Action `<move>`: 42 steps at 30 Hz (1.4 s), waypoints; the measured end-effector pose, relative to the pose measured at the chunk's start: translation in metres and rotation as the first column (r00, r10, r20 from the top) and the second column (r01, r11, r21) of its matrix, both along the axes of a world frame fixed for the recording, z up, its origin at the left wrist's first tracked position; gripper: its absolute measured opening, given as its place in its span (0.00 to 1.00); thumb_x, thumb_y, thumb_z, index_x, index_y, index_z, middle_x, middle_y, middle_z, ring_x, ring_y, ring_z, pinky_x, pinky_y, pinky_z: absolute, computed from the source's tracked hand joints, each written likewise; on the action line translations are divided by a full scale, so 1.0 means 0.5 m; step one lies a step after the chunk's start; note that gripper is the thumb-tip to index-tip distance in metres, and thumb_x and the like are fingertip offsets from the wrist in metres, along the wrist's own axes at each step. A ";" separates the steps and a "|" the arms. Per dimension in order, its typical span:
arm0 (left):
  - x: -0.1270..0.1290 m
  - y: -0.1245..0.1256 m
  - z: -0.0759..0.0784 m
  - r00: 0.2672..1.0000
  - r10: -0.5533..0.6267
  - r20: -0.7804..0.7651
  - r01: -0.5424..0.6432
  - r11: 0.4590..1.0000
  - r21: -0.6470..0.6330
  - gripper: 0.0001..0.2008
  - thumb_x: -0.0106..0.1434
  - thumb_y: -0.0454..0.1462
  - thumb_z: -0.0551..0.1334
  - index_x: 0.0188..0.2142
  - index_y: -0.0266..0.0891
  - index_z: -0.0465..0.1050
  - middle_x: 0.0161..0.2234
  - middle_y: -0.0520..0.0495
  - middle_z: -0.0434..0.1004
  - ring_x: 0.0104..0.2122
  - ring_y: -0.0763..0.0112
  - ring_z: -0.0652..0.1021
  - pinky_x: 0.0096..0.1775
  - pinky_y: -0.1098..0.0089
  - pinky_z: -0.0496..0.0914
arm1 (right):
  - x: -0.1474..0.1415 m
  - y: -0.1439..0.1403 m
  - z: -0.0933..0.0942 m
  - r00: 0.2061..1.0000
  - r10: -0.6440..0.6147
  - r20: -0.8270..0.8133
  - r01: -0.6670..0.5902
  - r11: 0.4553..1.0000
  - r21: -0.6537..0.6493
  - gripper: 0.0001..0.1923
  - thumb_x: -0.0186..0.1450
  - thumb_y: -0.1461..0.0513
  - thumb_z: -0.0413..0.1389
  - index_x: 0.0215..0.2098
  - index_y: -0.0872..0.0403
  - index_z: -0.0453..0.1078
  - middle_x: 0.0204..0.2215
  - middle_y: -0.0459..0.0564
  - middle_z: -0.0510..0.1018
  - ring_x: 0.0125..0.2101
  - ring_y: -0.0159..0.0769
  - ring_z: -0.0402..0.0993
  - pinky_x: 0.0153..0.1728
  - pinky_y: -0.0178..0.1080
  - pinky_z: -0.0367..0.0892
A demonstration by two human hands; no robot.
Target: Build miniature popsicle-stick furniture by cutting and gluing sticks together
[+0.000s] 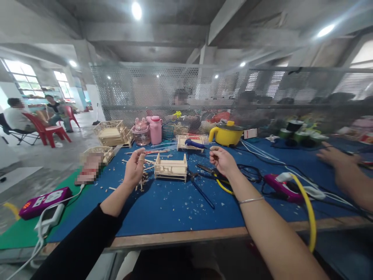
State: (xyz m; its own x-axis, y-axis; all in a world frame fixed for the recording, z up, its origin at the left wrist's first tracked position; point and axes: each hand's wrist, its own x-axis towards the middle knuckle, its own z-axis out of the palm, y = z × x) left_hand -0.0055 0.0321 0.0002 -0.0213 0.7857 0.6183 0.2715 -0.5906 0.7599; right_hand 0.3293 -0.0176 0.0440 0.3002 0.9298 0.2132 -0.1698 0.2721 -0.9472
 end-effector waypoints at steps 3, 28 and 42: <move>-0.002 0.003 -0.002 1.000 -0.005 -0.017 0.004 1.000 -0.013 0.20 0.67 0.48 0.52 0.51 0.38 0.66 0.39 0.44 0.77 0.30 0.71 0.76 0.31 0.70 0.71 | -0.009 0.006 -0.015 0.995 -0.094 0.025 0.093 0.995 0.019 0.10 0.50 0.64 0.55 0.32 0.52 0.66 0.12 0.32 0.60 0.11 0.22 0.53 0.12 0.27 0.52; 0.008 -0.017 0.012 0.991 0.012 -0.136 -0.012 1.000 0.006 0.16 0.64 0.43 0.56 0.47 0.37 0.71 0.35 0.47 0.77 0.33 0.68 0.75 0.39 0.68 0.69 | 0.035 0.024 -0.063 0.827 -0.269 0.494 0.248 0.963 0.108 0.08 0.43 0.65 0.49 0.19 0.53 0.70 0.15 0.42 0.71 0.17 0.29 0.62 0.19 0.32 0.56; -0.030 -0.003 0.025 0.978 0.206 -0.024 -0.206 0.979 -0.006 0.21 0.67 0.49 0.52 0.25 0.39 0.69 0.16 0.55 0.59 0.19 0.74 0.62 0.25 0.72 0.57 | 0.023 0.007 -0.046 0.834 -0.251 0.492 0.243 0.967 0.081 0.06 0.55 0.59 0.52 0.25 0.53 0.68 0.13 0.41 0.66 0.14 0.27 0.58 0.15 0.31 0.53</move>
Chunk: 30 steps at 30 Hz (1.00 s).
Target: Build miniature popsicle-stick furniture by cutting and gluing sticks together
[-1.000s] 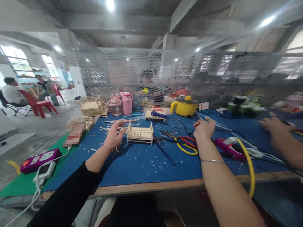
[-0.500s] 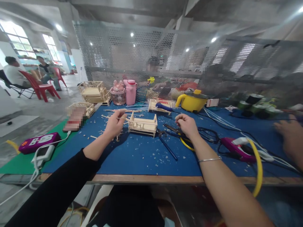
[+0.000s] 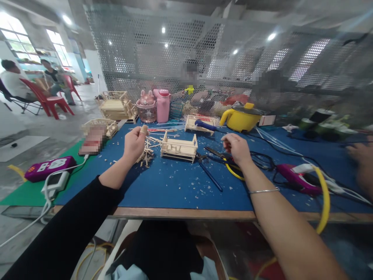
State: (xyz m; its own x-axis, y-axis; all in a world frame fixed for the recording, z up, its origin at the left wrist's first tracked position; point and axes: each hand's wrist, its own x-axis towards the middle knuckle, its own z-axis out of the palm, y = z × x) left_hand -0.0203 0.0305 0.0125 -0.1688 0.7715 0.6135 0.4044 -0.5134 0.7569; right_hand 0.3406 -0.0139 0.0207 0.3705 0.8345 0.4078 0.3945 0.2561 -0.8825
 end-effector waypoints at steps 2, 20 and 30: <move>0.003 -0.005 0.001 0.998 -0.013 -0.060 0.014 1.000 0.002 0.22 0.66 0.49 0.53 0.22 0.39 0.69 0.16 0.54 0.61 0.20 0.74 0.64 0.26 0.71 0.58 | -0.001 0.001 -0.004 0.999 -0.003 0.051 0.004 1.000 -0.017 0.14 0.59 0.54 0.53 0.22 0.54 0.68 0.13 0.42 0.66 0.15 0.26 0.58 0.16 0.31 0.54; 0.015 -0.016 0.006 0.976 -0.064 -0.207 0.065 0.998 -0.006 0.15 0.65 0.43 0.55 0.29 0.38 0.75 0.19 0.53 0.69 0.21 0.74 0.68 0.27 0.73 0.61 | -0.090 -0.115 0.001 0.753 0.212 0.623 0.009 0.943 -0.332 0.06 0.50 0.60 0.64 0.28 0.49 0.74 0.21 0.45 0.75 0.22 0.34 0.66 0.26 0.35 0.56; -0.079 0.052 0.005 0.845 0.062 -0.531 -0.116 0.991 -0.069 0.12 0.53 0.31 0.62 0.37 0.40 0.79 0.33 0.44 0.79 0.30 0.64 0.76 0.39 0.66 0.69 | -0.093 -0.162 0.031 0.471 0.223 0.854 0.311 0.864 -0.397 0.11 0.64 0.56 0.52 0.33 0.50 0.74 0.31 0.51 0.82 0.30 0.41 0.75 0.26 0.37 0.57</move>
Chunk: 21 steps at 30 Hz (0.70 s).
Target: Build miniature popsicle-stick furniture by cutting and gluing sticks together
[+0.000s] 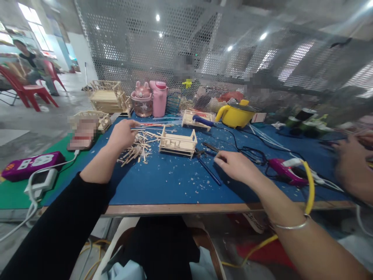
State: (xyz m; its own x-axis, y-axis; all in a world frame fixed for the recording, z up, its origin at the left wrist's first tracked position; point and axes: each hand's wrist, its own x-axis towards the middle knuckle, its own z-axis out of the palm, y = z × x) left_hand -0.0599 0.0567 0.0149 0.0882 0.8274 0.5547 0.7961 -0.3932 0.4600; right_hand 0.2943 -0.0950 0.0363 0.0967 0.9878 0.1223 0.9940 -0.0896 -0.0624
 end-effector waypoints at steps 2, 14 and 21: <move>-0.035 0.017 -0.003 0.996 0.005 -0.084 -0.012 0.997 -0.083 0.05 0.47 0.32 0.66 0.27 0.41 0.79 0.23 0.47 0.76 0.24 0.64 0.73 0.34 0.67 0.69 | 0.030 0.005 -0.005 0.995 -0.076 0.065 0.074 0.997 0.034 0.11 0.62 0.54 0.53 0.33 0.50 0.74 0.29 0.51 0.81 0.29 0.42 0.74 0.24 0.37 0.56; -0.040 0.039 -0.042 0.968 -0.115 -0.221 0.057 0.966 -0.253 0.05 0.42 0.32 0.65 0.17 0.46 0.75 0.19 0.48 0.74 0.21 0.63 0.73 0.29 0.68 0.66 | 0.112 0.029 -0.035 0.973 -0.212 0.088 0.205 0.975 0.081 0.12 0.64 0.57 0.49 0.35 0.52 0.73 0.31 0.56 0.80 0.30 0.44 0.75 0.26 0.39 0.58; -0.032 0.036 -0.050 0.974 -0.138 -0.177 0.103 0.975 -0.195 0.08 0.46 0.30 0.61 0.15 0.43 0.69 0.18 0.46 0.73 0.22 0.62 0.73 0.31 0.67 0.66 | 0.103 0.014 -0.015 0.991 -0.127 0.039 0.122 0.987 0.104 0.11 0.64 0.58 0.49 0.34 0.51 0.72 0.35 0.51 0.81 0.35 0.42 0.76 0.33 0.38 0.63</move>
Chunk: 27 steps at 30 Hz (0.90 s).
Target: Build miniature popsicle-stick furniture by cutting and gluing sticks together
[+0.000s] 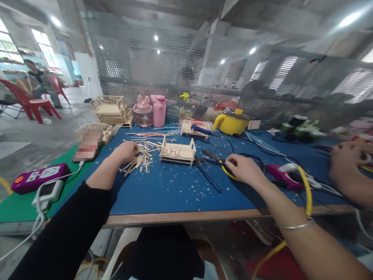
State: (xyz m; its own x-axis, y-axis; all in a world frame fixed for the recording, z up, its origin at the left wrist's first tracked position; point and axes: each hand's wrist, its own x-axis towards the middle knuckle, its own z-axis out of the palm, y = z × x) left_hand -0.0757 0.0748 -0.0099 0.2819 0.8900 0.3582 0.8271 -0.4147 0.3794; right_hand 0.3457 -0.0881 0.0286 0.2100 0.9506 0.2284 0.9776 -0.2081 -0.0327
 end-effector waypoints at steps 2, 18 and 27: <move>0.002 -0.004 0.006 0.999 0.001 0.042 -0.003 0.999 0.036 0.07 0.49 0.31 0.59 0.20 0.43 0.71 0.21 0.44 0.76 0.24 0.61 0.74 0.32 0.66 0.67 | -0.016 -0.001 0.004 1.000 0.025 -0.015 -0.025 1.000 -0.001 0.13 0.65 0.56 0.48 0.35 0.51 0.73 0.37 0.52 0.81 0.37 0.43 0.76 0.35 0.39 0.64; 0.082 -0.087 0.053 0.864 -0.086 0.496 0.015 0.989 0.146 0.11 0.64 0.43 0.51 0.35 0.40 0.67 0.28 0.50 0.69 0.30 0.68 0.69 0.36 0.68 0.64 | -0.059 0.070 -0.002 0.953 0.254 -0.162 -0.284 0.937 -0.201 0.21 0.63 0.51 0.54 0.47 0.56 0.72 0.43 0.60 0.79 0.43 0.50 0.75 0.40 0.42 0.64; 0.149 -0.109 0.033 0.682 -0.051 0.730 0.115 0.993 -0.039 0.09 0.61 0.43 0.53 0.30 0.40 0.62 0.29 0.52 0.66 0.29 0.71 0.70 0.33 0.70 0.68 | -0.004 0.094 0.009 0.821 0.348 -0.453 -0.442 0.890 -0.117 0.09 0.65 0.57 0.49 0.32 0.53 0.66 0.31 0.51 0.79 0.32 0.36 0.74 0.32 0.37 0.64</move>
